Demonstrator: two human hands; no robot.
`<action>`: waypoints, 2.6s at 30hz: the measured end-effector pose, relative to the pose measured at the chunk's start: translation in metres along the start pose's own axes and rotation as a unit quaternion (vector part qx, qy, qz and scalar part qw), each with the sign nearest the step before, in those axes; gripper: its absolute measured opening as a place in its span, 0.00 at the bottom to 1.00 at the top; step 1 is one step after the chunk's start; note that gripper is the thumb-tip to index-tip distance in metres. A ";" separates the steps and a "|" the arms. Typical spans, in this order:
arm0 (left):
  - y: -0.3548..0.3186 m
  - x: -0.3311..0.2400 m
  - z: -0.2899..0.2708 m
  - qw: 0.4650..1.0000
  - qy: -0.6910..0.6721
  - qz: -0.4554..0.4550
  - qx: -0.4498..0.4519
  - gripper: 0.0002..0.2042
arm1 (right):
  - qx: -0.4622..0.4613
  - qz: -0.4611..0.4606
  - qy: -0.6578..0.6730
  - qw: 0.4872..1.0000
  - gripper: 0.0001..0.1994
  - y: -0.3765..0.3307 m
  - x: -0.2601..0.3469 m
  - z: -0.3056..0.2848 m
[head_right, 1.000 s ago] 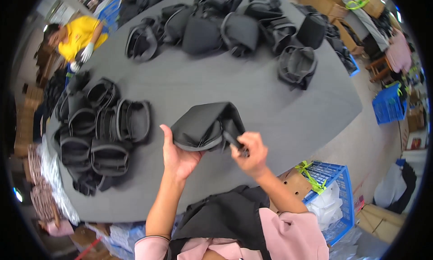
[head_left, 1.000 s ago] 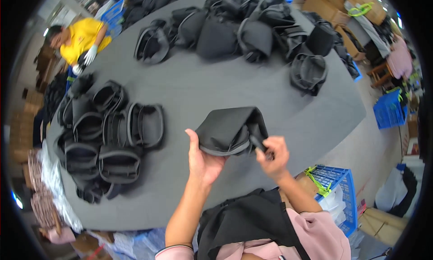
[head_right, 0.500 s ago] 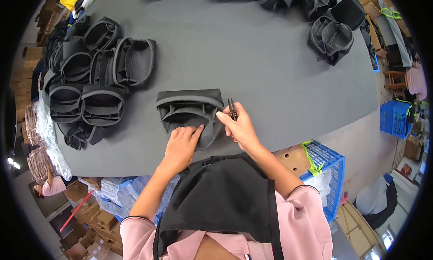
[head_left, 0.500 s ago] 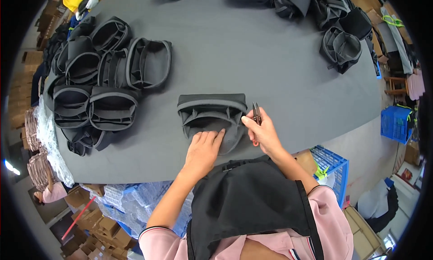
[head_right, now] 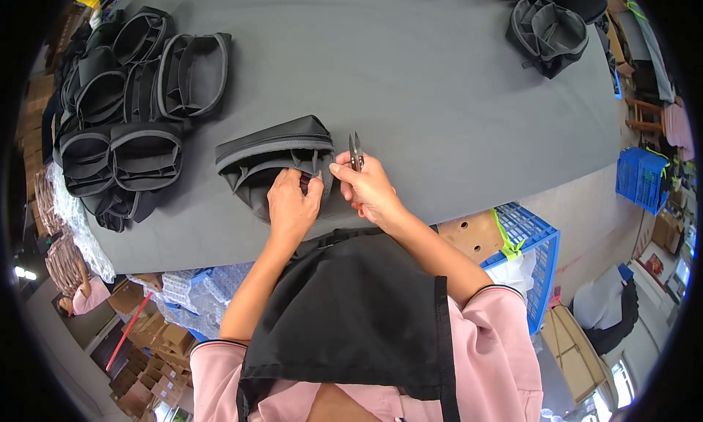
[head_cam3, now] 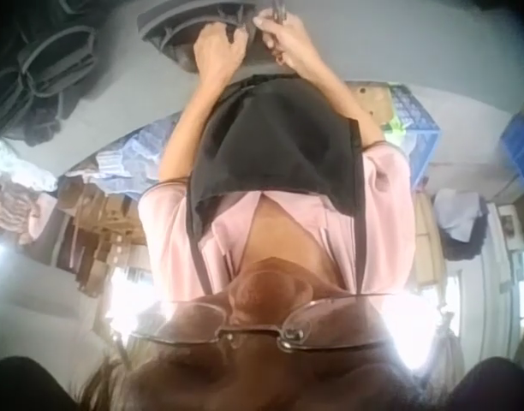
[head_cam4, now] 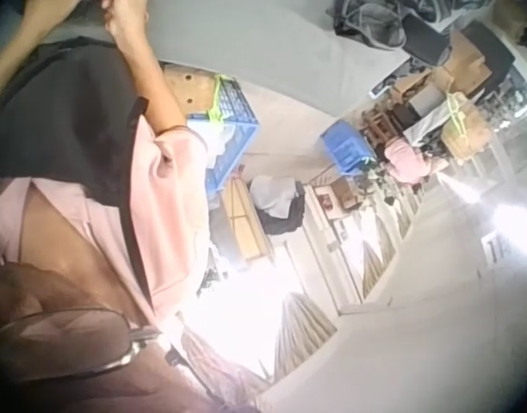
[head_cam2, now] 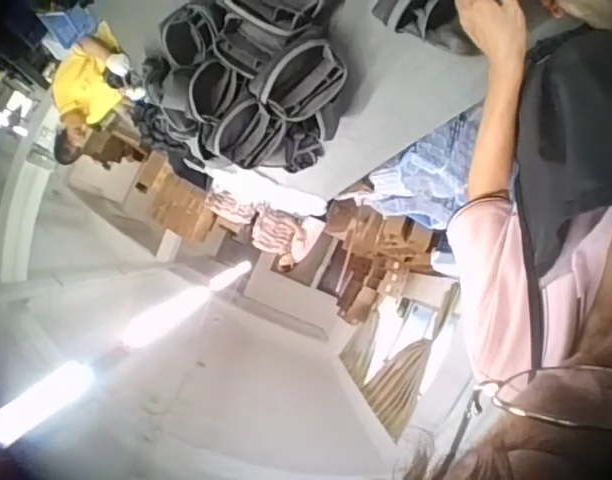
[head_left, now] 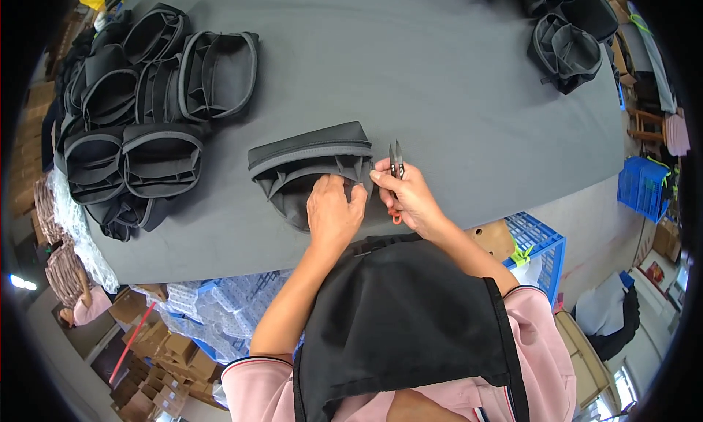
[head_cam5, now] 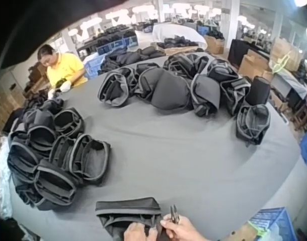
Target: The person is inspecting and trimming small gray fabric pouches using a nipping tool on a workbench.
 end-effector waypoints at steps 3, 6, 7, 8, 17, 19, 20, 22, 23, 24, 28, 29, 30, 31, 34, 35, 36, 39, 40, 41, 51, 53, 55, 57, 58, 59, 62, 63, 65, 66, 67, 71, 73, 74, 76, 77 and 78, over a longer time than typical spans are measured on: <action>0.001 0.002 -0.004 1.000 -0.010 -0.016 0.010 0.17 | 0.007 -0.014 -0.011 1.000 0.10 0.005 0.005 0.004; 0.003 -0.011 -0.018 0.997 0.018 -0.062 0.037 0.26 | 0.029 -0.018 0.003 0.999 0.08 0.000 0.013 0.011; 0.004 -0.009 -0.020 0.997 0.020 -0.064 0.035 0.26 | 0.053 -0.018 0.027 0.998 0.07 -0.002 0.016 0.016; 0.005 -0.005 -0.022 0.996 -0.032 -0.076 0.043 0.26 | 0.055 -0.017 0.027 0.998 0.07 -0.003 0.017 0.016; 0.010 -0.013 -0.040 0.984 -0.169 -0.048 -0.037 0.12 | 0.023 -0.148 -0.118 0.982 0.09 -0.021 0.049 0.024; 0.011 -0.014 -0.035 0.980 -0.192 -0.029 -0.037 0.12 | 0.022 -0.129 -0.092 0.987 0.09 -0.020 0.052 0.028; 0.012 -0.014 -0.034 0.976 -0.216 -0.013 -0.038 0.12 | 0.022 -0.130 -0.091 0.987 0.09 -0.019 0.051 0.030; 0.013 -0.016 -0.033 0.975 -0.221 -0.018 -0.033 0.13 | 0.046 -0.140 -0.034 0.988 0.08 -0.018 0.050 0.033; 0.013 -0.016 -0.033 0.973 -0.227 -0.024 -0.029 0.13 | 0.046 -0.140 -0.034 0.988 0.08 -0.016 0.049 0.034; 0.014 -0.015 -0.033 0.973 -0.228 -0.024 -0.028 0.13 | 0.037 -0.149 -0.020 0.988 0.07 -0.015 0.048 0.035; 0.017 -0.006 -0.029 0.963 -0.266 -0.049 0.020 0.15 | 0.020 -0.246 -0.083 0.965 0.04 -0.020 0.053 0.033; 0.017 -0.002 -0.029 0.955 -0.291 -0.056 0.024 0.15 | 0.022 -0.245 -0.084 0.966 0.04 -0.024 0.056 0.032; 0.018 -0.001 -0.030 0.955 -0.292 -0.057 0.022 0.15 | 0.052 -0.221 -0.142 0.964 0.04 -0.033 0.061 0.034; 0.018 -0.002 -0.031 0.954 -0.288 -0.071 0.030 0.16 | 0.080 -0.196 -0.199 0.957 0.04 -0.040 0.063 0.032; 0.020 -0.006 -0.035 0.953 -0.287 -0.094 0.035 0.16 | 0.020 -0.250 -0.327 0.911 0.12 -0.049 0.062 0.017; 0.021 -0.005 -0.035 0.951 -0.289 -0.102 0.033 0.16 | -0.063 -0.280 -0.407 0.867 0.16 -0.053 0.065 0.015; 0.020 -0.003 -0.035 0.951 -0.288 -0.104 0.032 0.16 | -0.079 -0.367 -0.472 0.798 0.21 -0.053 0.068 0.019; 0.021 -0.002 -0.036 0.937 -0.333 -0.104 0.030 0.16 | -0.088 -0.378 -0.485 0.784 0.18 -0.055 0.075 0.026; 0.020 -0.002 -0.035 0.931 -0.344 -0.115 0.035 0.15 | -0.089 -0.379 -0.485 0.783 0.18 -0.054 0.074 0.024; 0.020 -0.002 -0.035 0.925 -0.356 -0.126 0.040 0.15 | -0.079 -0.407 -0.481 0.773 0.16 -0.052 0.074 0.023; 0.019 -0.006 -0.028 0.935 -0.347 -0.078 0.008 0.14 | -0.084 -0.424 -0.517 0.739 0.13 -0.052 0.077 0.032; 0.019 -0.008 -0.028 0.944 -0.325 -0.051 -0.006 0.14 | -0.087 -0.431 -0.527 0.728 0.13 -0.052 0.079 0.033; 0.018 -0.006 -0.024 0.949 -0.311 -0.050 -0.003 0.14 | -0.091 -0.437 -0.537 0.716 0.13 -0.055 0.083 0.036; 0.017 -0.006 -0.023 0.954 -0.297 -0.049 0.001 0.14 | -0.098 -0.447 -0.558 0.692 0.13 -0.058 0.086 0.039; 0.017 -0.006 -0.023 0.954 -0.295 -0.048 -0.006 0.14 | -0.099 -0.446 -0.559 0.692 0.13 -0.059 0.086 0.038; 0.017 -0.007 -0.023 0.955 -0.293 -0.046 -0.013 0.15 | -0.102 -0.452 -0.572 0.676 0.13 -0.061 0.085 0.038; 0.018 -0.012 -0.029 0.968 -0.231 -0.095 0.014 0.15 | -0.109 -0.462 -0.593 0.650 0.14 -0.064 0.086 0.038; 0.018 -0.010 -0.025 0.968 -0.231 -0.095 0.015 0.15 | -0.112 -0.468 -0.599 0.640 0.14 -0.065 0.087 0.039; 0.017 -0.007 -0.022 0.954 -0.295 -0.051 -0.020 0.15 | -0.115 -0.463 -0.613 0.630 0.14 -0.067 0.088 0.041; 0.017 -0.007 -0.021 0.954 -0.295 -0.050 -0.019 0.15 | -0.118 -0.458 -0.627 0.619 0.14 -0.068 0.089 0.042; 0.017 -0.008 -0.021 0.957 -0.284 -0.050 -0.016 0.15 | -0.119 -0.457 -0.628 0.619 0.14 -0.069 0.090 0.042; 0.017 -0.010 -0.017 0.961 -0.270 -0.054 -0.009 0.15 | -0.108 -0.420 -0.673 0.599 0.14 -0.071 0.098 0.045; 0.017 -0.010 -0.017 0.965 -0.259 -0.052 -0.006 0.15 | -0.097 -0.404 -0.683 0.601 0.13 -0.069 0.099 0.043; 0.017 -0.010 -0.017 0.968 -0.248 -0.049 -0.005 0.14 | -0.082 -0.400 -0.671 0.619 0.13 -0.066 0.100 0.041; 0.017 -0.008 -0.017 0.967 -0.249 -0.057 0.001 0.14 | -0.068 -0.395 -0.660 0.636 0.12 -0.063 0.100 0.037; 0.017 -0.007 -0.017 0.966 -0.250 -0.066 0.005 0.14 | -0.063 -0.399 -0.642 0.651 0.11 -0.062 0.100 0.035; 0.017 -0.007 -0.017 0.966 -0.251 -0.065 0.005 0.14 | -0.058 -0.403 -0.625 0.666 0.11 -0.061 0.099 0.034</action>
Point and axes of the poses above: each hand's wrist, its own y-axis towards the middle knuckle, its own z-axis out of the palm, x = y × z, the point moved 4 cm from there along y, towards the middle knuckle, and after that the axes turned 3 degrees about x, right-handed, at the moved point
